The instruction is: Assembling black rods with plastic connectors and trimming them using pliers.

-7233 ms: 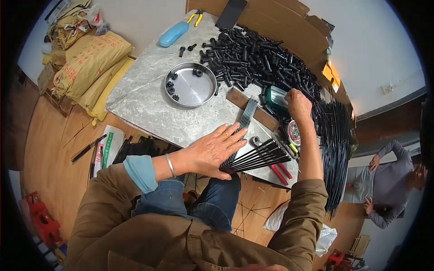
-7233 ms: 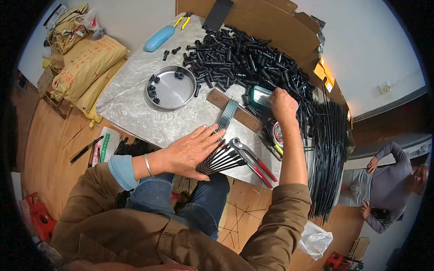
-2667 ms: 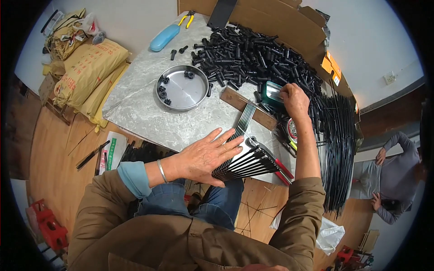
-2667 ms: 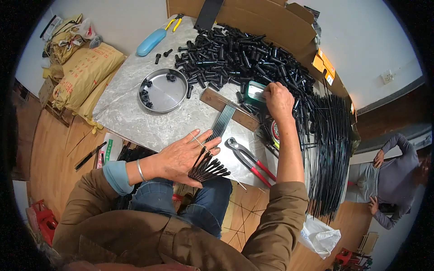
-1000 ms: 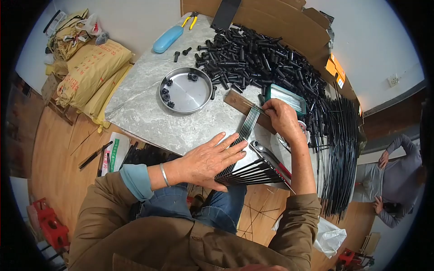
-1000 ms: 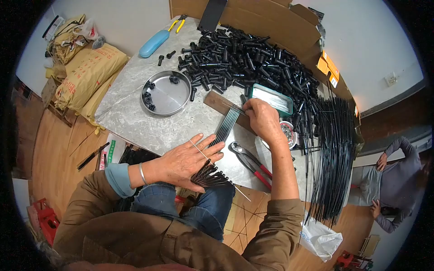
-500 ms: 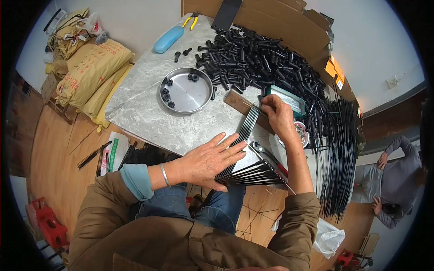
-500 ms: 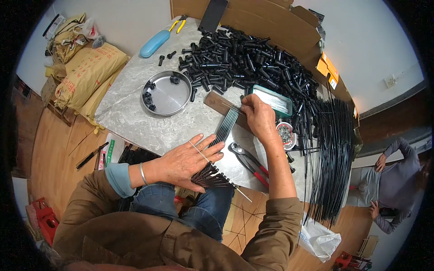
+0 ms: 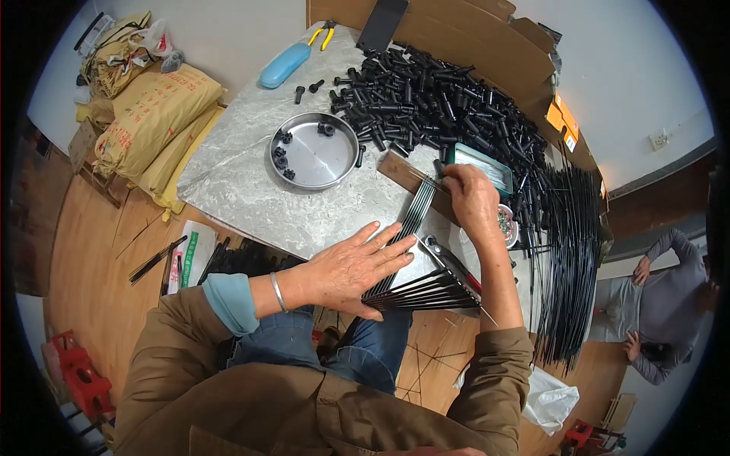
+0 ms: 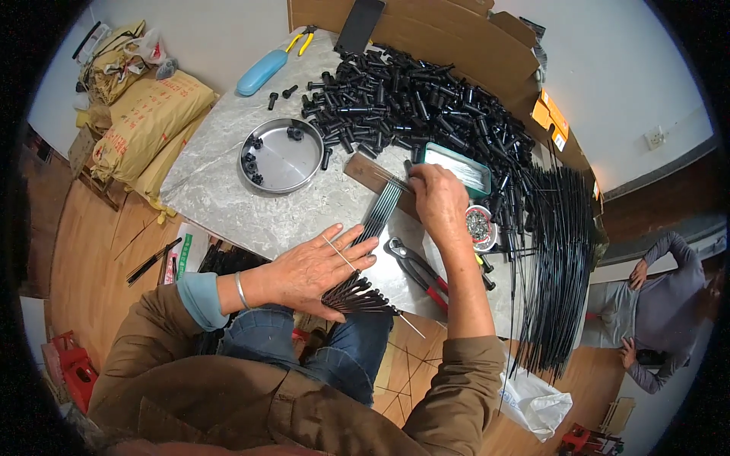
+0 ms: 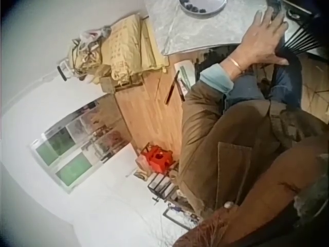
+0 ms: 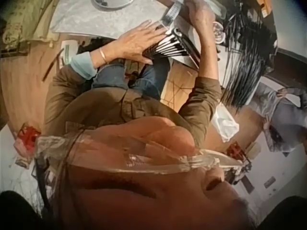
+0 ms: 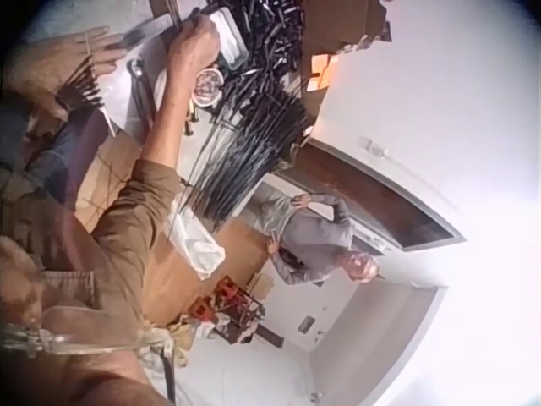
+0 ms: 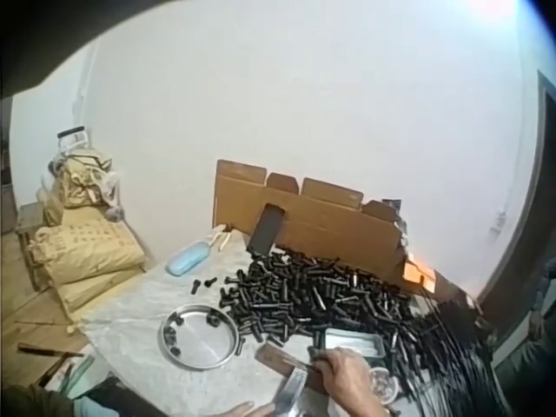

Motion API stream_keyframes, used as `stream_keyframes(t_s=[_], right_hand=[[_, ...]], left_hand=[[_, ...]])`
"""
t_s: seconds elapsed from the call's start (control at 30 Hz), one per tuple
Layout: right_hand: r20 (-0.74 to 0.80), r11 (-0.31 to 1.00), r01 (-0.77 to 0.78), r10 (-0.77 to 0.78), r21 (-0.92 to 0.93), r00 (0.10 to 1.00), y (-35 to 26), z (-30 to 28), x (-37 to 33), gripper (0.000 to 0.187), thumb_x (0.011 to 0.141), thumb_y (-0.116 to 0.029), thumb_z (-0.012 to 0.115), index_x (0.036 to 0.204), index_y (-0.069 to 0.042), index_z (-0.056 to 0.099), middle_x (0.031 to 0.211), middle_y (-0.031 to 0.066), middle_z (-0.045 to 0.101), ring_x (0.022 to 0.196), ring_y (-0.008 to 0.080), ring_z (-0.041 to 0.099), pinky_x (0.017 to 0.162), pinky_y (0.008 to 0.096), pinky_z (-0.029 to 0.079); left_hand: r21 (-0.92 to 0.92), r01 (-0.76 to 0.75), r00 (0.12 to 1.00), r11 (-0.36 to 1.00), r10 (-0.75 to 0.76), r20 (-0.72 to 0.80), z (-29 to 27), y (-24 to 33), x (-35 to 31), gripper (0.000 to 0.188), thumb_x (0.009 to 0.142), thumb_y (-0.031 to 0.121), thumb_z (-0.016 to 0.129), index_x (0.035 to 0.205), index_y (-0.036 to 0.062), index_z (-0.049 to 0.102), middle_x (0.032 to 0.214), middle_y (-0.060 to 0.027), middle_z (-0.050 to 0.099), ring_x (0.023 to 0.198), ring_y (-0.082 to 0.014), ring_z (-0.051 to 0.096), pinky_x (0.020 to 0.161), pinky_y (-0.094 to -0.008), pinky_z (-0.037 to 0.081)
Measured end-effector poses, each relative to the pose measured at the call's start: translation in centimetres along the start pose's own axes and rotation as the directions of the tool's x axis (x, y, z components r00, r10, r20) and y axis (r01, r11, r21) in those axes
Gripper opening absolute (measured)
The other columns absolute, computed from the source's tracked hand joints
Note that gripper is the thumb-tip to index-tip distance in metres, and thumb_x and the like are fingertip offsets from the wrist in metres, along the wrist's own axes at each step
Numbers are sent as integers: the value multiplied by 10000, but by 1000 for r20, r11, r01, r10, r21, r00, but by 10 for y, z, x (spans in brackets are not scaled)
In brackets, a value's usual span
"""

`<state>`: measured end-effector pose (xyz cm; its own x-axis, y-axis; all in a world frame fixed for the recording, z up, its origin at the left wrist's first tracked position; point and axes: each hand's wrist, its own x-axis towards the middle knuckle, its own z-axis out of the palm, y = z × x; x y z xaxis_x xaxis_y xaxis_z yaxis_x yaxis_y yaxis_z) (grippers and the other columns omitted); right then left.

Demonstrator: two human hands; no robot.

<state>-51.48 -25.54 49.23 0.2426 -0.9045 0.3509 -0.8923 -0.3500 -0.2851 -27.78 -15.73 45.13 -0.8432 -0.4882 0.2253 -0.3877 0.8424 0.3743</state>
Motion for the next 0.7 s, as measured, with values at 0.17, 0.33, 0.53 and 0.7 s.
stream_keyframes(t_s=[0.17, 0.33, 0.53, 0.7], right_hand=[[-55, 932, 274, -295, -239, 954, -20, -8, -21, 269, 762, -104, 613, 1027, -120, 658, 1098, 60, 609, 1031, 289, 553, 849, 396, 430], [173, 823, 506, -476, -259, 862, -36, 10, -35, 338, 743, -149, 615, 1081, -168, 622, 1200, 21, 525, 1200, 277, 432, 966, 463, 349], [270, 735, 614, -553, -288, 788, -34, -6, -24, 407, 752, -222, 642, 1148, -144, 595, 1273, 14, 510, 1287, 288, 382, 1051, 564, 274], [495, 445, -248, -614, 861, 615, -105, -66, -73, 467, 920, -253, 557, 1289, 29, 502, 1239, 129, 598, 1185, 209, 516, 1024, 335, 366]], left_hand=[[23, 7, 1000, 1000, -7, 8, 0, -2, -1, 959, 704, 557, 713, 1396, -5, 359, 1515, -175, 227, 1418, -359, 160, 1154, -498, 158], [43, -20, 1000, 999, 21, -17, 0, -1, -1, 992, 686, 584, 715, 1389, -14, 353, 1501, -206, 240, 1399, -388, 203, 1143, -508, 168], [-105, -280, 960, 954, 278, -38, -35, 3, -8, 475, 809, 386, 687, 1240, 213, 587, 1464, -66, 389, 1398, -371, 216, 1122, -558, 144], [-473, -310, 785, 825, -58, -616, -196, 38, -2, 412, 897, 371, 558, 1066, 16, 678, 1229, -143, 597, 1099, -226, 573, 929, -351, 424]])
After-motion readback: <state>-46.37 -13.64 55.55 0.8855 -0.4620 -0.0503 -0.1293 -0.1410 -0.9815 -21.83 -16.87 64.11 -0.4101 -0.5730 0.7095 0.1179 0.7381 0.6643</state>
